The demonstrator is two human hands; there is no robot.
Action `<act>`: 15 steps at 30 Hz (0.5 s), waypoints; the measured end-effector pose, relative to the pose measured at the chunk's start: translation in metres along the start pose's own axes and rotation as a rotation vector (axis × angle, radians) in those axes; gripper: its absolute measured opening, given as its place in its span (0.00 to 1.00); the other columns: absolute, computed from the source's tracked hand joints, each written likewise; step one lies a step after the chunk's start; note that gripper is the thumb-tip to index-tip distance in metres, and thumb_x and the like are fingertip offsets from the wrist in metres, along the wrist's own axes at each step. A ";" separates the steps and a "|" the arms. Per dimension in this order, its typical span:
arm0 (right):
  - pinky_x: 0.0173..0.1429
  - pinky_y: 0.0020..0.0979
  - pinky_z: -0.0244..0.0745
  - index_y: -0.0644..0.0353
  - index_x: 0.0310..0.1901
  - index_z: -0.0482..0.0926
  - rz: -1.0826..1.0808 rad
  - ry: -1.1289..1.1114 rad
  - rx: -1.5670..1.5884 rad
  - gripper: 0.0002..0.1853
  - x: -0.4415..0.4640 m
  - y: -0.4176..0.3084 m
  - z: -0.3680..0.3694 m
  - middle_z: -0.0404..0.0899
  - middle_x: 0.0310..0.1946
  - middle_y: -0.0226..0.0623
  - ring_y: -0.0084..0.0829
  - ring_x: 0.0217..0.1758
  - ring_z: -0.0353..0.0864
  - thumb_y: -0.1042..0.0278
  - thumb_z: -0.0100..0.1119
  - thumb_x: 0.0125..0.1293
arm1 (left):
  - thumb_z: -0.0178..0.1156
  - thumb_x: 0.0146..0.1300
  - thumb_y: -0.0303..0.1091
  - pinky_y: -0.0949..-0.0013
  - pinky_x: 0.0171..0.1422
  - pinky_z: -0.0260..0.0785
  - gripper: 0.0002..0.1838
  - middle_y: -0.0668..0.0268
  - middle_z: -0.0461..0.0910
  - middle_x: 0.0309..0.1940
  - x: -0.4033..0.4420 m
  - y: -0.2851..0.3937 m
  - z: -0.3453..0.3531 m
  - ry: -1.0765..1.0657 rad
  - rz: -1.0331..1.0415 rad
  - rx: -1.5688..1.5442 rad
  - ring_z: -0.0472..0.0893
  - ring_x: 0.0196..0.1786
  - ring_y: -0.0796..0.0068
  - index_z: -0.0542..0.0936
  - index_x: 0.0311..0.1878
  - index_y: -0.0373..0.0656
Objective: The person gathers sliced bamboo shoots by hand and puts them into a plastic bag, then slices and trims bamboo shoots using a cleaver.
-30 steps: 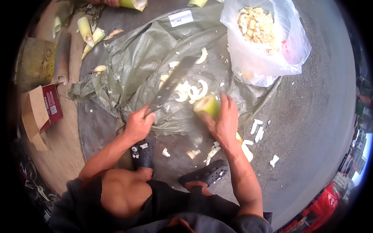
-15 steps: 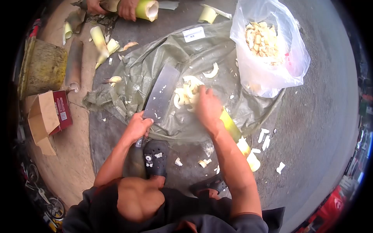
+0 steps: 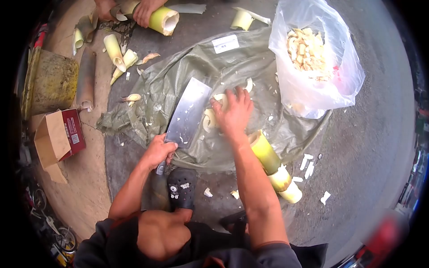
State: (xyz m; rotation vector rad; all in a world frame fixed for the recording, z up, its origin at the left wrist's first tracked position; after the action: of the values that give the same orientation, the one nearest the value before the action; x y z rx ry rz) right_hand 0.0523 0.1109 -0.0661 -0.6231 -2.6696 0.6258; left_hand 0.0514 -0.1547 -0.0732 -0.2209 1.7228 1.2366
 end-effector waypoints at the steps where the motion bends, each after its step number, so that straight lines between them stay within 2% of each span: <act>1: 0.72 0.52 0.60 0.60 0.55 0.82 -0.018 -0.001 0.043 0.28 -0.006 -0.002 0.001 0.72 0.65 0.54 0.55 0.69 0.68 0.49 0.71 0.60 | 0.59 0.64 0.28 0.70 0.21 0.65 0.09 0.69 0.74 0.19 -0.002 0.001 0.000 0.000 -0.007 0.017 0.73 0.17 0.79 0.79 0.44 0.35; 5: 0.70 0.52 0.62 0.60 0.56 0.80 -0.083 -0.035 0.246 0.27 -0.034 -0.011 -0.003 0.72 0.63 0.55 0.57 0.69 0.67 0.56 0.74 0.58 | 0.58 0.65 0.29 0.70 0.22 0.65 0.10 0.70 0.73 0.19 -0.004 0.001 0.000 -0.028 -0.034 0.041 0.72 0.17 0.79 0.80 0.46 0.34; 9: 0.73 0.53 0.60 0.63 0.66 0.73 0.046 0.150 0.215 0.37 -0.039 -0.002 -0.017 0.69 0.65 0.59 0.56 0.69 0.68 0.49 0.72 0.60 | 0.57 0.66 0.28 0.70 0.22 0.65 0.08 0.70 0.73 0.19 -0.008 0.005 0.002 -0.034 -0.038 0.021 0.72 0.17 0.79 0.79 0.44 0.35; 12: 0.73 0.52 0.60 0.63 0.67 0.72 0.089 0.097 0.185 0.38 -0.022 0.005 -0.003 0.69 0.65 0.59 0.58 0.69 0.67 0.50 0.72 0.60 | 0.57 0.66 0.28 0.70 0.22 0.66 0.08 0.70 0.73 0.19 -0.012 0.002 0.001 -0.022 -0.066 0.033 0.72 0.17 0.79 0.79 0.44 0.35; 15: 0.71 0.50 0.63 0.64 0.64 0.73 -0.003 0.037 0.236 0.36 -0.023 -0.005 0.002 0.71 0.62 0.58 0.56 0.66 0.69 0.54 0.74 0.59 | 0.57 0.66 0.28 0.70 0.23 0.66 0.08 0.69 0.73 0.19 -0.006 -0.004 0.002 -0.024 -0.078 0.018 0.72 0.18 0.79 0.78 0.44 0.35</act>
State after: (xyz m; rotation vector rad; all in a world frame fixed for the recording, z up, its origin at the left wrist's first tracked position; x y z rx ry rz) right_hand 0.0699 0.0955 -0.0703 -0.5578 -2.5108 0.9019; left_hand 0.0578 -0.1570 -0.0707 -0.2590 1.6884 1.1617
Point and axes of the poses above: each hand's wrist, its own x-axis towards the middle knuckle, its own z-axis out of the palm, y = z × x, the point moved 8 cm from there along x, towards the middle knuckle
